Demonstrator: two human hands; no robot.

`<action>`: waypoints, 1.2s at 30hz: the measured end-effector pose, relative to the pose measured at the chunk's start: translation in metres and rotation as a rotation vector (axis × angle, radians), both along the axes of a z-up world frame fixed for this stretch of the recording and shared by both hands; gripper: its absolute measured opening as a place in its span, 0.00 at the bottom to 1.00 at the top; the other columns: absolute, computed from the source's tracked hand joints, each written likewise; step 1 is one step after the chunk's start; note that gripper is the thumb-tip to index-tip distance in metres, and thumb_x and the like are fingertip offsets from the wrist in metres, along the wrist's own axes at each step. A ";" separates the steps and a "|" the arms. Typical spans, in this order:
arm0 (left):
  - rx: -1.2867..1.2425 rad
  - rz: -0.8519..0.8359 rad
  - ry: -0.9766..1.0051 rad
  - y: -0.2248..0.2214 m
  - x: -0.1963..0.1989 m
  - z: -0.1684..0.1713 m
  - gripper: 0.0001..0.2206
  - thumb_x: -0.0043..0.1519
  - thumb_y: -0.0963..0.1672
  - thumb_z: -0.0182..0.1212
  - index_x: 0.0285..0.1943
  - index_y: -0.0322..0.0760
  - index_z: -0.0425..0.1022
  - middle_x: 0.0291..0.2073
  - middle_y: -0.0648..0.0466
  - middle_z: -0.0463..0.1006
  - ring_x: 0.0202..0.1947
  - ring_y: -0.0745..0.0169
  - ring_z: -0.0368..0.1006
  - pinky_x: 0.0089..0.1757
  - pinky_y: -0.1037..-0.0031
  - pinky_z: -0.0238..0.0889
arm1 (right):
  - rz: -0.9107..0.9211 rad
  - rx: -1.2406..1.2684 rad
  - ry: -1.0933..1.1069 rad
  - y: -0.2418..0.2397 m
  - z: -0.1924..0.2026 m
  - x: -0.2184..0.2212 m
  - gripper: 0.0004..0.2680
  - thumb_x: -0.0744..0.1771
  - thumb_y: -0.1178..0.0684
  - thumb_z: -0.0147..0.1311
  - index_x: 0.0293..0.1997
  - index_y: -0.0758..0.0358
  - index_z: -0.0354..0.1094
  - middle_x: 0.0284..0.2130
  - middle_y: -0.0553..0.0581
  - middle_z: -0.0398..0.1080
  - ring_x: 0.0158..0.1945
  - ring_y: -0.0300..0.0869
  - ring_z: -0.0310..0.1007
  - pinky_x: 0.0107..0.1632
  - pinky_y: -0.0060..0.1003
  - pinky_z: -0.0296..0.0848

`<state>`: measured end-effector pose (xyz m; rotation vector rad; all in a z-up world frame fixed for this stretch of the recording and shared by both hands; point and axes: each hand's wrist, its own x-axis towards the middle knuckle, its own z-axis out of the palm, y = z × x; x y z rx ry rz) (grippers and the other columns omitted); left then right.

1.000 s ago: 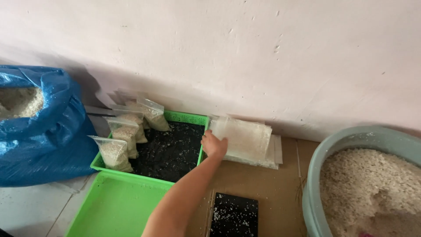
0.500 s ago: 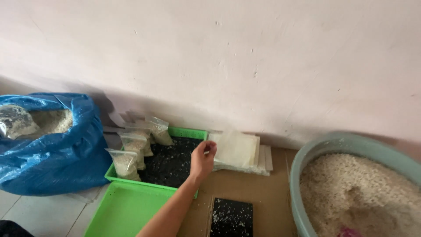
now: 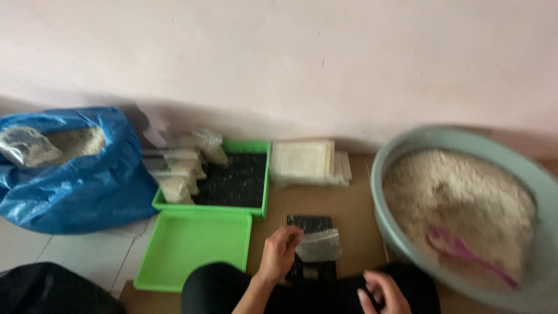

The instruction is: Scooping white grains from a large basin into small plastic bags and weighing them on a digital scale.

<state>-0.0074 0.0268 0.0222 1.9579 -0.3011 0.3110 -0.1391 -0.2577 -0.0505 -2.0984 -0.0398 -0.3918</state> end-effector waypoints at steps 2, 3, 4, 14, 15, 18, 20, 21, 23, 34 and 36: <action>-0.018 -0.042 0.090 -0.005 -0.007 0.000 0.05 0.61 0.41 0.59 0.43 0.39 0.78 0.37 0.52 0.83 0.35 0.60 0.79 0.35 0.72 0.70 | -0.023 0.003 0.038 0.022 0.048 0.035 0.15 0.59 0.53 0.61 0.49 0.55 0.72 0.38 0.47 0.78 0.31 0.32 0.74 0.34 0.25 0.72; -0.029 -0.077 0.108 -0.006 -0.011 -0.001 0.07 0.60 0.41 0.60 0.45 0.40 0.78 0.37 0.54 0.82 0.35 0.62 0.79 0.37 0.73 0.70 | 0.028 -0.012 0.115 0.026 0.055 0.038 0.17 0.60 0.52 0.59 0.55 0.55 0.67 0.43 0.49 0.76 0.35 0.34 0.74 0.36 0.27 0.73; -0.040 -0.112 0.126 -0.007 -0.015 -0.003 0.09 0.60 0.41 0.60 0.48 0.41 0.78 0.36 0.56 0.82 0.36 0.65 0.79 0.39 0.74 0.71 | 0.079 -0.024 0.192 0.031 0.061 0.043 0.20 0.62 0.52 0.58 0.60 0.56 0.62 0.48 0.51 0.73 0.39 0.36 0.74 0.38 0.29 0.73; -0.063 -0.059 -0.059 -0.009 -0.042 0.012 0.15 0.55 0.39 0.66 0.52 0.36 0.74 0.45 0.49 0.81 0.45 0.55 0.78 0.46 0.66 0.73 | 0.148 0.011 -0.044 0.055 0.052 0.078 0.08 0.66 0.51 0.53 0.43 0.63 0.73 0.37 0.55 0.76 0.34 0.39 0.78 0.33 0.30 0.78; -0.089 0.008 0.053 -0.010 -0.046 0.003 0.24 0.54 0.42 0.69 0.59 0.34 0.68 0.52 0.47 0.76 0.52 0.53 0.74 0.52 0.64 0.68 | 0.147 0.013 -0.051 0.055 0.046 0.080 0.10 0.66 0.49 0.51 0.43 0.63 0.73 0.37 0.55 0.76 0.34 0.39 0.77 0.34 0.30 0.77; -0.069 0.072 0.153 -0.016 -0.055 -0.041 0.35 0.51 0.45 0.72 0.67 0.33 0.60 0.62 0.44 0.69 0.63 0.49 0.64 0.60 0.61 0.58 | 0.147 0.021 -0.023 0.053 0.027 0.083 0.11 0.67 0.47 0.48 0.45 0.62 0.73 0.38 0.53 0.76 0.37 0.39 0.77 0.38 0.30 0.76; -0.020 0.066 0.135 -0.020 -0.054 -0.054 0.37 0.51 0.44 0.73 0.69 0.33 0.58 0.65 0.43 0.66 0.67 0.46 0.60 0.62 0.59 0.54 | 0.146 0.030 0.006 0.054 0.021 0.087 0.11 0.67 0.47 0.47 0.46 0.61 0.73 0.40 0.52 0.76 0.40 0.39 0.77 0.42 0.31 0.76; -0.009 0.076 0.169 -0.023 -0.055 -0.050 0.40 0.51 0.46 0.73 0.71 0.32 0.52 0.68 0.42 0.60 0.69 0.46 0.54 0.63 0.59 0.50 | 0.155 0.011 -0.009 0.054 0.021 0.086 0.11 0.68 0.48 0.47 0.47 0.62 0.73 0.40 0.53 0.76 0.40 0.40 0.78 0.42 0.31 0.76; 0.003 0.087 0.207 -0.028 -0.056 -0.048 0.44 0.51 0.47 0.73 0.73 0.32 0.47 0.70 0.42 0.54 0.72 0.46 0.47 0.64 0.59 0.46 | 0.166 -0.009 -0.020 0.055 0.022 0.086 0.11 0.68 0.49 0.46 0.47 0.63 0.72 0.40 0.54 0.76 0.40 0.40 0.78 0.42 0.31 0.77; 0.002 0.053 0.157 -0.038 -0.065 -0.058 0.43 0.48 0.46 0.75 0.72 0.37 0.54 0.67 0.45 0.63 0.68 0.48 0.56 0.61 0.62 0.54 | 0.241 0.009 0.099 0.067 0.030 0.072 0.19 0.69 0.47 0.40 0.68 0.60 0.55 0.44 0.53 0.65 0.34 0.36 0.67 0.41 0.33 0.70; 0.014 0.054 0.084 -0.037 -0.065 -0.062 0.43 0.49 0.46 0.76 0.72 0.35 0.53 0.67 0.44 0.61 0.69 0.47 0.55 0.61 0.61 0.55 | 0.238 0.012 0.064 0.073 0.025 0.068 0.19 0.69 0.50 0.42 0.69 0.60 0.54 0.45 0.55 0.64 0.37 0.38 0.68 0.43 0.32 0.70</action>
